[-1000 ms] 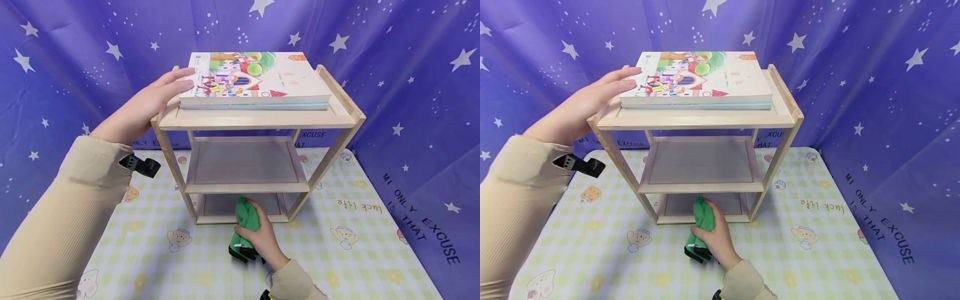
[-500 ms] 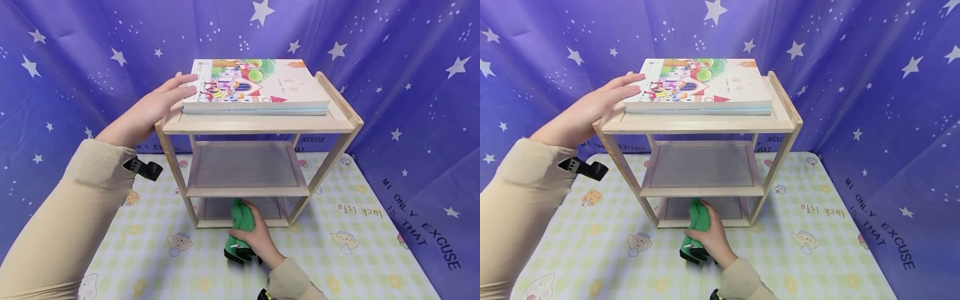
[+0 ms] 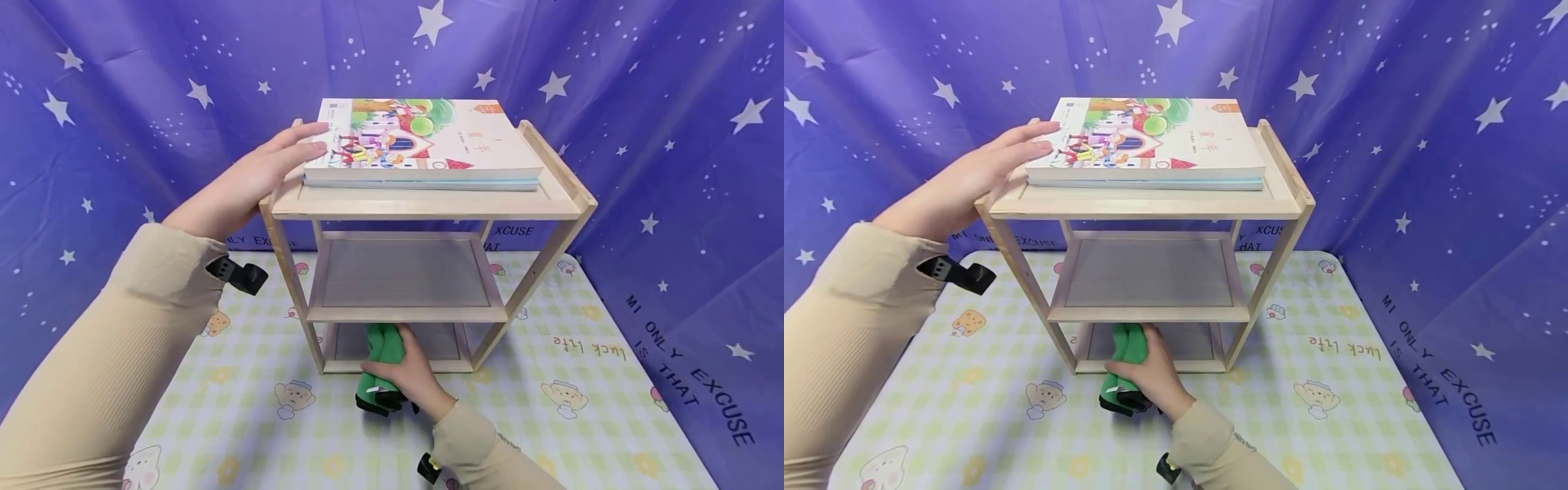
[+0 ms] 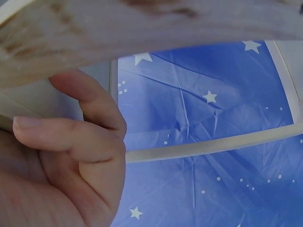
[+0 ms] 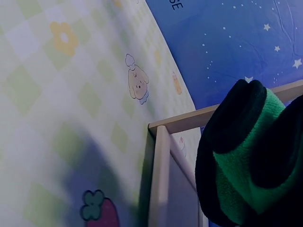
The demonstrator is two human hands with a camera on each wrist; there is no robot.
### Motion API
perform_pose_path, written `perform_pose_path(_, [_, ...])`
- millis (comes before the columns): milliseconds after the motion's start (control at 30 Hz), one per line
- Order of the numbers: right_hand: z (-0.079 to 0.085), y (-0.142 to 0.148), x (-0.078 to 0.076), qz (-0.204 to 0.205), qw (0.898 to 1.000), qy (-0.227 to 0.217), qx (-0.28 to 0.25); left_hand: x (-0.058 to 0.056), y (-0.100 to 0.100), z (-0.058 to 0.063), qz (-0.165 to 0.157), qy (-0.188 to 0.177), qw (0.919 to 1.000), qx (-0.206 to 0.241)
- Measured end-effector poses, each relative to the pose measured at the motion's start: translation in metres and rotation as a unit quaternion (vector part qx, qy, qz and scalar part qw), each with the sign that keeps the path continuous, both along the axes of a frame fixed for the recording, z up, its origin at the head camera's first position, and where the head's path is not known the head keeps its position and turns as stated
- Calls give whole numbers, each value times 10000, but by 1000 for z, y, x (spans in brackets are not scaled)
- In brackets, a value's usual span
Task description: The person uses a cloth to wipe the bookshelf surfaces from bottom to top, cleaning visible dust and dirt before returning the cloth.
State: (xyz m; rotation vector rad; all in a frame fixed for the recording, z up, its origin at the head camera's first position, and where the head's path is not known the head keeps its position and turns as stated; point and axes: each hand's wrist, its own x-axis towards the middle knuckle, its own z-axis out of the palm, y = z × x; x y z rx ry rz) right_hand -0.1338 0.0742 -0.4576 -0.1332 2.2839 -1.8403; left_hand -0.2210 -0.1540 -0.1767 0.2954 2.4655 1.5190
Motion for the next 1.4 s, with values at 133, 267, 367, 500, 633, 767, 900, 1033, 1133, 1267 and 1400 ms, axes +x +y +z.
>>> perform_pose_path(133, [5, -3, -6, 80, 9999, -101, 67, -1, 1, 0, -7, -1, 10000, -12])
perform_pose_path(267, [10, -7, -9, 200, 9998, -76, 61, -1, 2, -1, -28, 14, 10000, -52])
perform_pose_path(367, [13, -12, -12, 369, 9993, -117, 3, -1, 3, -1, -23, 13, 10000, -63])
perform_pose_path(500, [15, -20, -15, 540, 9981, -245, -159, 0, 4, -1, -19, 16, 9999, -117])
perform_pose_path(633, [16, -28, -16, 571, 9970, -323, -422, 1, 6, -2, -13, 65, 9997, -214])
perform_pose_path(767, [14, -37, -17, 509, 9966, -311, -563, 1, 6, -2, 11, 85, 9997, -220])
perform_pose_path(900, [13, -46, -18, 464, 9974, -115, -546, 1, 5, -2, -1, 51, 9999, -124])
perform_pose_path(1033, [13, -55, -22, 443, 9971, 1, -618, 1, 4, -2, -24, 84, 9999, -85])
perform_pose_path(1133, [16, -62, -24, 482, 9957, -30, -789, 1, 3, -2, 1, 89, 9999, -71])
perform_pose_path(1267, [22, -73, -26, 466, 9942, -61, -962, 2, 1, -2, 68, 59, 10000, -35])
perform_pose_path(1400, [25, -81, -28, 423, 9941, -73, -997, 2, 0, -2, 72, 61, 10000, -25])
